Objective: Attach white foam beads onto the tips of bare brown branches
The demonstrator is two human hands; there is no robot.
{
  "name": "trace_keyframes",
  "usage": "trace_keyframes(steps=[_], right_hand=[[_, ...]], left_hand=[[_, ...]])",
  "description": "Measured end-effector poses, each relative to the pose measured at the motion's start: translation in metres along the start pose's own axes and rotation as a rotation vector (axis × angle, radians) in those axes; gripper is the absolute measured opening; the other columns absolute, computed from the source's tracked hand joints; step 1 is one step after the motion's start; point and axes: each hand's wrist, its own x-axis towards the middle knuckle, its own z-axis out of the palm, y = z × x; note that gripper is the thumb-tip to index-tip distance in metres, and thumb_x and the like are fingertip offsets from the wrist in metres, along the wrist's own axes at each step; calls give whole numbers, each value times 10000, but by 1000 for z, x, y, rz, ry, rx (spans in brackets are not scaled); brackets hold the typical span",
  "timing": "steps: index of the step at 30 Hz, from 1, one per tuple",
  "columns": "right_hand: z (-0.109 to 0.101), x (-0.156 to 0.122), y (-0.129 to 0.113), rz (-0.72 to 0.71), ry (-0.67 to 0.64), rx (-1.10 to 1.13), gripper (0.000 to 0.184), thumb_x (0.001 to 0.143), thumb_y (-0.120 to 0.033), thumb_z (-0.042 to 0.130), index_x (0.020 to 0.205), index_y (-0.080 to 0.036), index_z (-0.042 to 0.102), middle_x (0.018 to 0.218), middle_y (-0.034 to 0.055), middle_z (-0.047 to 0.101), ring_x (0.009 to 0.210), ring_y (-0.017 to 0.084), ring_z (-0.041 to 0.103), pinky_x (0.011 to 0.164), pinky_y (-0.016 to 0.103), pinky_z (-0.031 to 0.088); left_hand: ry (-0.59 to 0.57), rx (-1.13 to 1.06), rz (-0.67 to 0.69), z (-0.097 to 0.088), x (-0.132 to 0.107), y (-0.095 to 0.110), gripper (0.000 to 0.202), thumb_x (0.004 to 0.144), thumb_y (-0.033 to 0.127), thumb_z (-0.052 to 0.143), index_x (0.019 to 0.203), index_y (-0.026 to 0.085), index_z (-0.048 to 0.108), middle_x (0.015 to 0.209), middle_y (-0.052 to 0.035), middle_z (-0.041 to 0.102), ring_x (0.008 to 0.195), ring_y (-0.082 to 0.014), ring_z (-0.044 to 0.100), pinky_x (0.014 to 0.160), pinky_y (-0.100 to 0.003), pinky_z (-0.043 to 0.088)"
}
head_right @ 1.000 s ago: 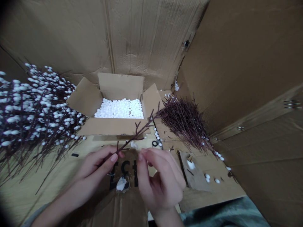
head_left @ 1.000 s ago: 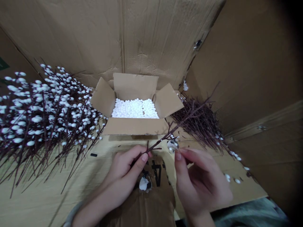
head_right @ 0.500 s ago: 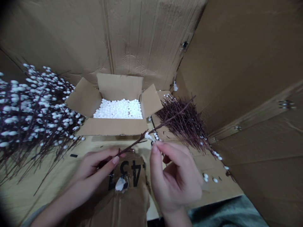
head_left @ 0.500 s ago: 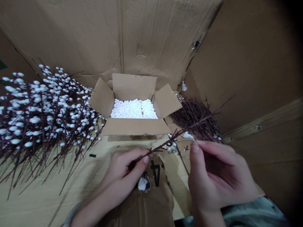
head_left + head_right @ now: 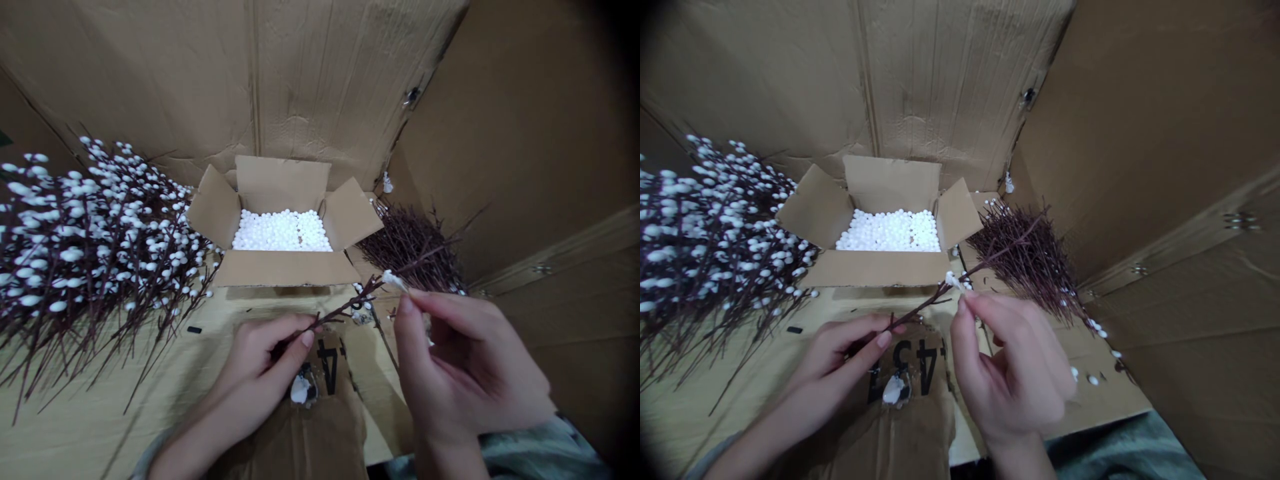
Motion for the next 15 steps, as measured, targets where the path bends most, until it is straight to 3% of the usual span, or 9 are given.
trace_keyframes(steps=[4,11,15], right_hand=[[-1,2,1,-32,-41,-84,282,684,-25,710,874,-233,677,711,-17,687,594,145,633,512,275,502],[-5,0,0,1,98,-117,226,717,-104,721,901,-233,695,735,-2,690,593,162,630,487,290,494],[-10,-5,5,17,200,-44,332,639,-18,745,911,-208,714,713,1,689,576,153,612,465,271,469]], left_hand=[[-14,11,-8,-2,1,5,272,915,335,488,914,187,716,670,-11,646,653,-162,568,550,-235,404],[-17,4,-24,-2,1,5,278,914,341,489,832,181,701,661,-8,641,683,-168,579,564,-234,406],[4,-49,-52,-3,0,4,280,914,353,483,877,186,704,743,-14,676,706,-166,577,583,-235,411]])
